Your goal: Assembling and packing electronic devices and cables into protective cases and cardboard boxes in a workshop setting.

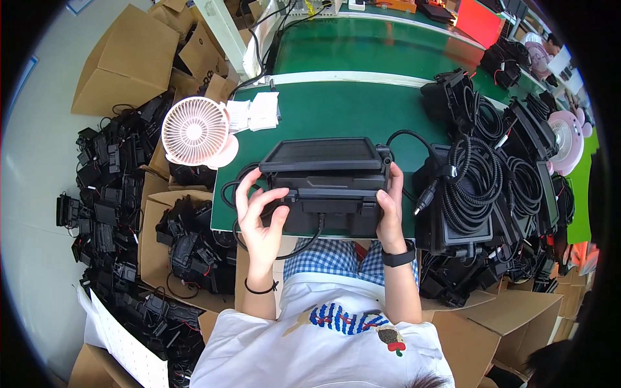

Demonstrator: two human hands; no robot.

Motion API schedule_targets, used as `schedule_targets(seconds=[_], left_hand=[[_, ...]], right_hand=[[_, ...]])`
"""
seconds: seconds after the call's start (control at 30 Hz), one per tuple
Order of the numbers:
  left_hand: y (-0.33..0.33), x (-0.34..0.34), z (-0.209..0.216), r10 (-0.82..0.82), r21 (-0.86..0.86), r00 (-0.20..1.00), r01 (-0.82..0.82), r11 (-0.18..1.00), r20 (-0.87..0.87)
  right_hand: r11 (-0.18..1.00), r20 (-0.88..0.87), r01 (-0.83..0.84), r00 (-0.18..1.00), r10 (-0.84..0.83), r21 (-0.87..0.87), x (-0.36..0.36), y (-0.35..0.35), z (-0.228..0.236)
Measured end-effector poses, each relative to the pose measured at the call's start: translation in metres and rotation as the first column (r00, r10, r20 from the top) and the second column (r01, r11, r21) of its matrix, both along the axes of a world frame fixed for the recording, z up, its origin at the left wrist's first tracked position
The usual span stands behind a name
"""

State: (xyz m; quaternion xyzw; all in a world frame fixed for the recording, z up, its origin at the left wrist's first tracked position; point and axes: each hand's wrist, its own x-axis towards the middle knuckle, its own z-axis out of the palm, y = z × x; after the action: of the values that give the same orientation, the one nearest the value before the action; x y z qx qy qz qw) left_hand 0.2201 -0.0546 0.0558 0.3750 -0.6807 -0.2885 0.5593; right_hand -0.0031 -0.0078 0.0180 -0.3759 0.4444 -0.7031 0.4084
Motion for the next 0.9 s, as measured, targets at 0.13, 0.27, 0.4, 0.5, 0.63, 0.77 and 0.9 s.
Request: schedule_targets(seconds=[0.13, 0.27, 0.4, 0.5, 0.63, 0.77, 0.9], left_hand=[[-0.001, -0.010, -0.010, -0.044, 0.095, 0.991, 0.057, 0.994, -0.129], [-0.003, -0.025, -0.027, -0.105, 0.053, 0.919, 0.135, 0.989, -0.379], [-0.008, -0.035, -0.034, -0.053, 0.032, 0.945, 0.067, 0.997, -0.323], [-0.007, -0.031, -0.036, -0.037, 0.066, 0.960, 0.057, 0.996, -0.279], [-0.006, -0.029, -0.037, -0.031, 0.080, 0.963, 0.054, 0.995, -0.269], [-0.009, -0.025, -0.038, -0.062, 0.118, 0.952, 0.102, 0.988, -0.301], [-0.008, -0.025, -0.037, -0.056, 0.143, 0.951, 0.103, 0.984, -0.304]], right_hand=[[0.999, 0.007, 0.017, 1.000, -0.017, -0.030, 0.001, -0.001, 0.000], [0.992, 0.002, 0.100, 0.995, -0.100, -0.080, 0.005, 0.003, 0.002], [0.919, -0.065, 0.300, 0.943, -0.326, -0.254, 0.020, 0.019, -0.022], [0.900, -0.348, 0.323, 0.841, -0.414, -0.292, 0.023, 0.038, -0.030], [0.891, -0.491, 0.379, 0.744, -0.453, -0.248, 0.028, 0.043, -0.007], [0.924, -0.504, 0.203, 0.790, -0.350, -0.324, 0.015, 0.041, -0.009], [0.926, -0.359, 0.238, 0.870, -0.338, -0.293, 0.028, 0.036, 0.007]])
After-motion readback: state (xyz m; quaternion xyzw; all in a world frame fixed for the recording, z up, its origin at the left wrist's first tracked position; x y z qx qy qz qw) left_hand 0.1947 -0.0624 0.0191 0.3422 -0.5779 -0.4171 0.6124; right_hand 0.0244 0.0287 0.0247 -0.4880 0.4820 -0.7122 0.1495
